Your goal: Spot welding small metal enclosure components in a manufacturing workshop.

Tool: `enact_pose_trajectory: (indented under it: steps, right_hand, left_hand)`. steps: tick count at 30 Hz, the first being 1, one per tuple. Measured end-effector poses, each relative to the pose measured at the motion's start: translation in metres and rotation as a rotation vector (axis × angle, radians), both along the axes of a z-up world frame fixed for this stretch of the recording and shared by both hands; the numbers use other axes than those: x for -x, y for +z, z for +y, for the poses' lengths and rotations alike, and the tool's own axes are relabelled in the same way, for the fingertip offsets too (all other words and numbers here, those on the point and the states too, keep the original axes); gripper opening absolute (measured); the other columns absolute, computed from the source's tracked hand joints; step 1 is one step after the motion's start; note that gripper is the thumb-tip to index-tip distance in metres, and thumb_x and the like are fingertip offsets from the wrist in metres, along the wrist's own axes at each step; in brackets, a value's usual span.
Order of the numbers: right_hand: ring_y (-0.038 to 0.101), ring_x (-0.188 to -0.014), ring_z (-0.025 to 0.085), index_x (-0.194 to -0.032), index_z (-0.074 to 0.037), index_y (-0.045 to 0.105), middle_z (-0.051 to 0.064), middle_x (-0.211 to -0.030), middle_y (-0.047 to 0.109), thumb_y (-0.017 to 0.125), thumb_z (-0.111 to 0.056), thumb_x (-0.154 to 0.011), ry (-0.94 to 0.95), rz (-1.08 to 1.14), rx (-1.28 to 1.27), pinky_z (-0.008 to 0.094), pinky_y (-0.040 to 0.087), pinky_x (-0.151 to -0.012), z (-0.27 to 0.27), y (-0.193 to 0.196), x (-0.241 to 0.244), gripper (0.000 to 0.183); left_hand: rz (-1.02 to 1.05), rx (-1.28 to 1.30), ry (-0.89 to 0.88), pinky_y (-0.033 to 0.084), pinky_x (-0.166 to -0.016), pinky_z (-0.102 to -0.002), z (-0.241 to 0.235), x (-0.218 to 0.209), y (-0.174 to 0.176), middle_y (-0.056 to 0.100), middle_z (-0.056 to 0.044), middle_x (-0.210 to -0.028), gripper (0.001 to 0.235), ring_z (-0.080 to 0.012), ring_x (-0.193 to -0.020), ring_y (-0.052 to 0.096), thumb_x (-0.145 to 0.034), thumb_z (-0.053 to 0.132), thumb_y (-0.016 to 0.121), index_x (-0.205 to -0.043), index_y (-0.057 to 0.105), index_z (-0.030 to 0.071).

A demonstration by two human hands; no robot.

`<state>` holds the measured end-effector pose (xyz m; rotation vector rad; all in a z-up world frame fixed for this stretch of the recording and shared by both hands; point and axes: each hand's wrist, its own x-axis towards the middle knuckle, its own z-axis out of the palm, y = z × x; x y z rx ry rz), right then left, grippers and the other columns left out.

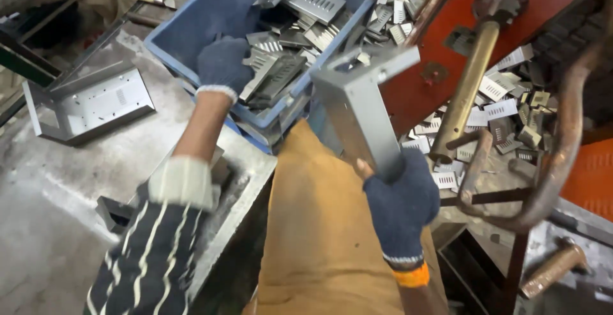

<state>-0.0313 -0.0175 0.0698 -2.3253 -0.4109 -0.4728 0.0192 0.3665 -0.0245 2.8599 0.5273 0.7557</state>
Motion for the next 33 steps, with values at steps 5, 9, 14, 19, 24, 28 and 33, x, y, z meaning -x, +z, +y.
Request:
enact_pose_trajectory:
  steps: [5, 9, 14, 19, 24, 28, 33]
  right_hand:
    - [0.060, -0.058, 0.029, -0.083, -0.005, 0.062, 0.009, -0.065, 0.061, 0.093, -0.032, -0.067, -0.081, 0.173, 0.041, 0.042, 0.047, -0.058, -0.005, -0.018, 0.000, 0.044]
    - [0.061, -0.053, 0.027, -0.077, -0.006, 0.062, 0.008, -0.059, 0.061, 0.091, -0.034, -0.065, -0.095, 0.355, 0.059, 0.041, 0.048, -0.058, -0.006, -0.032, -0.004, 0.042]
    - [0.061, -0.054, 0.028, -0.079, -0.006, 0.063, 0.009, -0.059, 0.061, 0.092, -0.033, -0.064, -0.076, 0.333, 0.097, 0.042, 0.048, -0.057, -0.008, -0.044, -0.009, 0.042]
    - [0.065, -0.060, 0.029, -0.091, -0.006, 0.067, 0.011, -0.069, 0.066, 0.090, -0.034, -0.065, -0.049, 0.246, 0.048, 0.041, 0.051, -0.060, -0.015, -0.045, -0.006, 0.045]
    - [0.066, -0.061, 0.030, -0.091, -0.005, 0.068, 0.012, -0.068, 0.068, 0.092, -0.035, -0.063, -0.105, 0.319, 0.114, 0.042, 0.051, -0.060, -0.012, -0.029, -0.007, 0.047]
    - [0.066, -0.062, 0.027, -0.092, -0.006, 0.069, 0.010, -0.070, 0.068, 0.089, -0.033, -0.067, -0.053, 0.328, -0.020, 0.040, 0.051, -0.061, -0.008, -0.015, -0.002, 0.041]
    - [0.065, -0.063, 0.021, -0.092, -0.003, 0.069, 0.008, -0.071, 0.070, 0.090, -0.028, -0.069, -0.103, 0.505, -0.160, 0.037, 0.052, -0.063, -0.013, 0.021, 0.012, 0.041]
  left_hand:
    - [0.674, 0.047, 0.020, 0.055, -0.083, -0.045, 0.041, -0.076, -0.058, 0.072, -0.017, -0.108, 0.069, -0.0348, -0.097, 0.070, -0.051, 0.046, 0.101, -0.101, 0.077, 0.005]
    - [1.022, 0.355, -0.019, 0.059, -0.080, -0.046, 0.039, -0.083, -0.053, 0.081, -0.015, -0.100, 0.062, -0.0315, -0.090, 0.077, -0.062, 0.048, 0.094, -0.097, 0.079, 0.000]
    - [0.901, 0.353, -0.102, 0.058, -0.079, -0.046, 0.070, -0.098, -0.106, 0.079, -0.016, -0.096, 0.056, -0.0328, -0.086, 0.076, -0.067, 0.048, 0.090, -0.095, 0.080, 0.001]
    - [0.891, 0.239, -0.105, 0.057, -0.085, -0.046, 0.059, -0.104, -0.103, 0.077, -0.018, -0.105, 0.055, -0.0340, -0.096, 0.075, -0.063, 0.043, 0.093, -0.101, 0.080, 0.006]
    - [0.593, 0.115, -0.108, 0.056, -0.083, -0.048, 0.046, -0.084, -0.029, 0.074, -0.019, -0.106, 0.045, -0.0380, -0.096, 0.071, -0.072, 0.041, 0.083, -0.104, 0.079, 0.010]
    - [0.047, 0.659, -0.152, 0.053, -0.072, -0.042, 0.018, -0.013, 0.065, 0.072, -0.018, -0.089, 0.040, -0.0270, -0.080, 0.066, -0.095, 0.035, 0.076, -0.106, 0.074, -0.003]
    - [-0.516, 1.534, -0.511, 0.055, -0.091, -0.032, -0.073, 0.067, 0.043, 0.066, -0.008, -0.119, 0.038, -0.0167, -0.105, 0.065, -0.101, 0.023, 0.065, -0.132, 0.060, 0.002]
